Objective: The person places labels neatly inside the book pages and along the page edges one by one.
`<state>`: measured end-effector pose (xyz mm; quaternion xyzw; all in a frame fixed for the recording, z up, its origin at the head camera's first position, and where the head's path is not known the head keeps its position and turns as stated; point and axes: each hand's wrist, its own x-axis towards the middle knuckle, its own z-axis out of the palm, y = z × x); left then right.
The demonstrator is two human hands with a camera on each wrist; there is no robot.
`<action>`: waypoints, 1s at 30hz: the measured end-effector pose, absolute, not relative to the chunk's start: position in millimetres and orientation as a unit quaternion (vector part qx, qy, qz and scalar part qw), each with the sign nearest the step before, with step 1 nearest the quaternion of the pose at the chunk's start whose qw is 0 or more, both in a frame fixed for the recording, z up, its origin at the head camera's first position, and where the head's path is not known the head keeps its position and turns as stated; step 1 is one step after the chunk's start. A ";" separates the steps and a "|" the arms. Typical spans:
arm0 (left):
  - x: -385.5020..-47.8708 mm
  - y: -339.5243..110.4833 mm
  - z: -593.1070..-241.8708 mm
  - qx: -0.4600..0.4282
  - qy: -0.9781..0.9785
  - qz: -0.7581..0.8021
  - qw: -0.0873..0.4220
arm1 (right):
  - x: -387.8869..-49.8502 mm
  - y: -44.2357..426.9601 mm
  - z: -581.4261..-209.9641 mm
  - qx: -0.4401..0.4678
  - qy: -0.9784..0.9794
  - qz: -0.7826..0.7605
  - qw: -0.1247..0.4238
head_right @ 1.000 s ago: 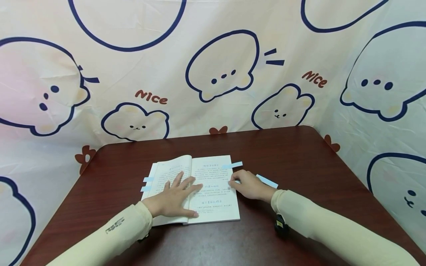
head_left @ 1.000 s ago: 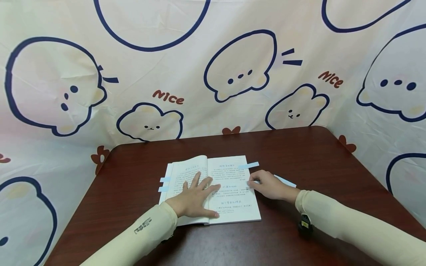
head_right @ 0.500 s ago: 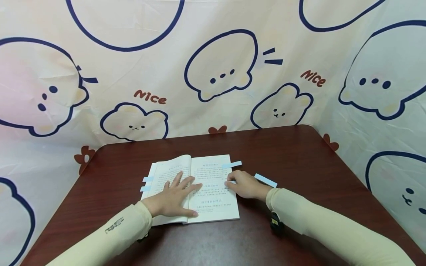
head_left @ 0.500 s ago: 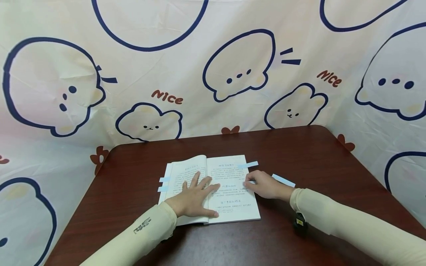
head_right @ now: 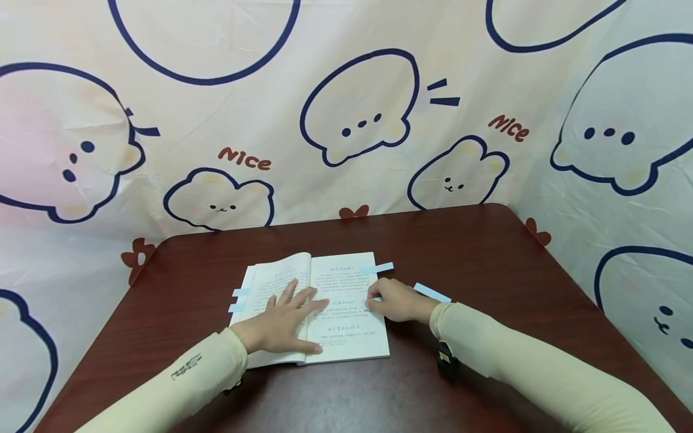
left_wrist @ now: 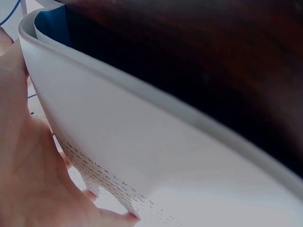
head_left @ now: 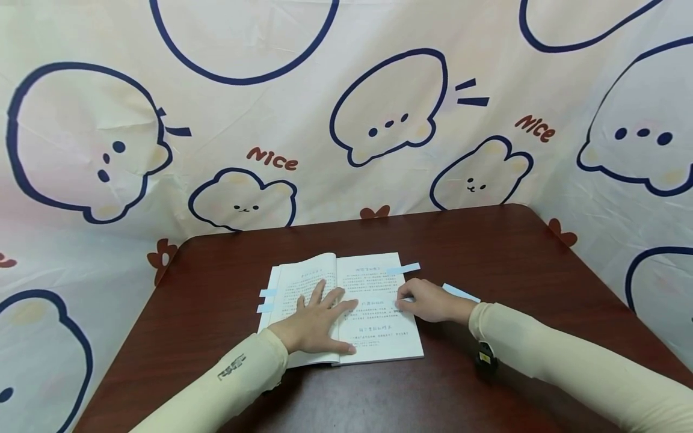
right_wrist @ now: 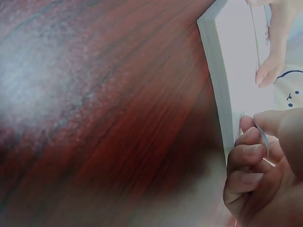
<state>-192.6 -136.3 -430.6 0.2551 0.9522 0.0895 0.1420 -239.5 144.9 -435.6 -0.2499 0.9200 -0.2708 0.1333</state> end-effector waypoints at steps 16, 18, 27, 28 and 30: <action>-192.3 -135.7 -431.4 0.253 0.953 0.087 0.145 | -239.6 140.3 -436.1 -0.237 0.925 -0.256 0.149; -192.4 -135.8 -431.6 0.252 0.953 0.087 0.143 | -239.5 139.2 -436.6 -0.236 0.928 -0.250 0.144; -192.5 -135.3 -431.8 0.249 0.954 0.087 0.141 | -242.3 133.7 -435.0 -0.216 0.938 -0.226 0.149; -192.4 -135.3 -431.9 0.249 0.954 0.087 0.141 | -242.4 133.0 -434.1 -0.214 0.940 -0.219 0.151; -192.0 -135.1 -432.0 0.248 0.954 0.087 0.142 | -242.5 131.6 -432.0 -0.207 0.945 -0.200 0.154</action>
